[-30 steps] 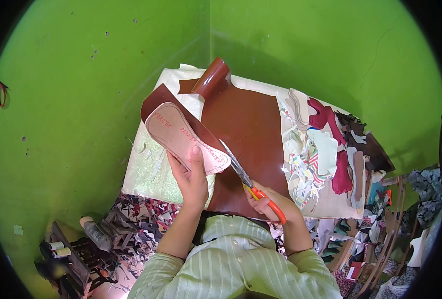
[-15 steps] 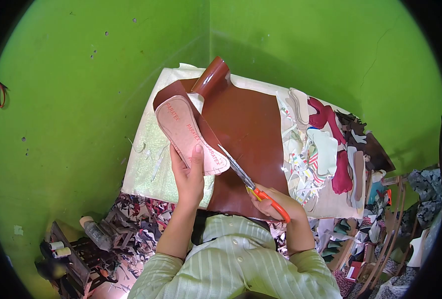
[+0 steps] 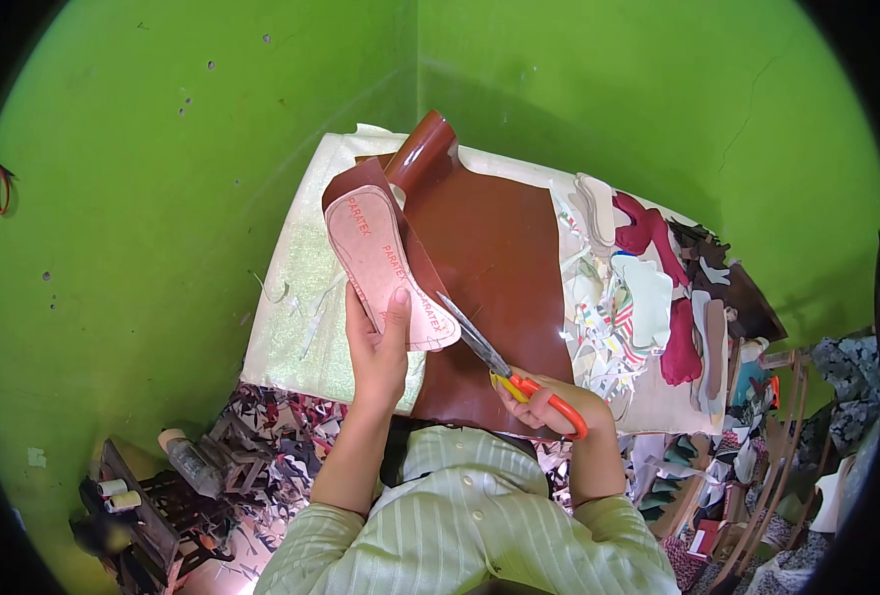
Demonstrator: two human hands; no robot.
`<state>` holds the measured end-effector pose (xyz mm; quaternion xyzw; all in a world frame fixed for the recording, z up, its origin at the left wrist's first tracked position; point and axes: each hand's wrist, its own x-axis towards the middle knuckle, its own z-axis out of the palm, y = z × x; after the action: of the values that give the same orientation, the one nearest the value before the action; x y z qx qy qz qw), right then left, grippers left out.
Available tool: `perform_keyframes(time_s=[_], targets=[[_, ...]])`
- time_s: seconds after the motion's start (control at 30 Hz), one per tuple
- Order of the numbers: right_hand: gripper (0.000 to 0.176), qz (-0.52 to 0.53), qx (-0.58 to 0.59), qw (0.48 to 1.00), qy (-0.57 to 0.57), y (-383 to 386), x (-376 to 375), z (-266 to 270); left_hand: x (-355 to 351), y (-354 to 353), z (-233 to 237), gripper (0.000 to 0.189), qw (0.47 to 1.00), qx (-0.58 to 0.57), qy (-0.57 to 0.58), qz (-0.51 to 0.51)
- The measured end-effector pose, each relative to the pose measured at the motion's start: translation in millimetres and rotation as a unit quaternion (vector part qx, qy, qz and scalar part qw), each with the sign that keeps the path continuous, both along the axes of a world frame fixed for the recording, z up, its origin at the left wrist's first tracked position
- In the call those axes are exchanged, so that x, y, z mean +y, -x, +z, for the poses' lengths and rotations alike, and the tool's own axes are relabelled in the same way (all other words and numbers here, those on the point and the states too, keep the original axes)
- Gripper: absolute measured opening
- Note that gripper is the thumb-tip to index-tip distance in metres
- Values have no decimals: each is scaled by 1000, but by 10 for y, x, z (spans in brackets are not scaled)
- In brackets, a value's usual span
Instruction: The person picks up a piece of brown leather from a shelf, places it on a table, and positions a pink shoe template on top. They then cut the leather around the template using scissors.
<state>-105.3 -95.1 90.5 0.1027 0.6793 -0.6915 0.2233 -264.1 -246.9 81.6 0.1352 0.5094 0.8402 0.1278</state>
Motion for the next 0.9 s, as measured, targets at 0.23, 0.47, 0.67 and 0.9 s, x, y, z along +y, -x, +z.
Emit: perform_keyframes(time_s=[0.23,0.47,0.67,0.9], targets=[[31,20,78,991,-102,-34,28,-136,-33,-2,31,43,999,24,36,-6],[26,40,139,970,-196,28,8,-12,-30,-7,62,42,999,36,14,19],[25,43,131,972,-189,16,4,54,-30,-7,68,43,1000,21,1,21],[29,47,100,985,-131,4,46,19,-41,-19,70,43,999,35,23,-16]])
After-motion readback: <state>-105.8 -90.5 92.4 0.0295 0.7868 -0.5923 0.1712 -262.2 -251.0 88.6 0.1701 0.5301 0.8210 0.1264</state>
